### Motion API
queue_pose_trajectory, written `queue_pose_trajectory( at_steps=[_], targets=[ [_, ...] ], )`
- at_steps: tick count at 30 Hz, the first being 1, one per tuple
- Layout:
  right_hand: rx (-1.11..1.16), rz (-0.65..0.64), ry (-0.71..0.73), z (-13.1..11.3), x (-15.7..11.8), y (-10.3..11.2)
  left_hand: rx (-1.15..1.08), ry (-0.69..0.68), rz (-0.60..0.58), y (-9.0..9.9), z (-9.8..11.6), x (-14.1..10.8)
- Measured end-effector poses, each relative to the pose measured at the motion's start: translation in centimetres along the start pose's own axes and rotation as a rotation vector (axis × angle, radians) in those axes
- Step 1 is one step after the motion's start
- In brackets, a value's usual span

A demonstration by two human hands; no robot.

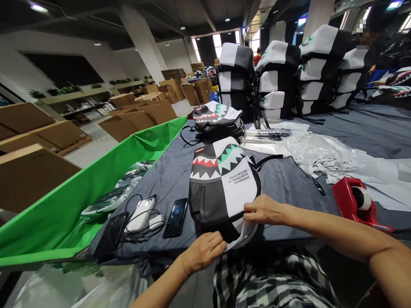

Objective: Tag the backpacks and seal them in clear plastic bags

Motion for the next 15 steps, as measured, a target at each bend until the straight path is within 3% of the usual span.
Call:
queue_pose_trajectory(
  at_steps=[4,10,12,15],
  targets=[
    [0.166,-0.170,0.012,-0.1,0.5,0.3,0.004,-0.006,0.037,0.5,0.0,0.2],
    [0.030,-0.382,0.047,-0.2,0.6,0.3,0.039,-0.045,0.092,1.1,0.3,0.3],
    [-0.003,-0.399,0.060,-0.1,0.6,0.7,0.054,-0.048,0.104,1.3,0.3,0.3],
    [-0.047,-0.321,0.104,-0.4,0.1,1.8,0.077,-0.063,0.113,1.8,0.5,0.4]
  ],
)
Point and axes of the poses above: each hand's wrist, its own x-axis towards the middle knuckle, its own y-axis out of the back of the hand, z = x × y, the point moved 9 cm from there along x, towards the middle knuckle, and after that the axes turned 4 degrees about y, right-handed, at the moved point
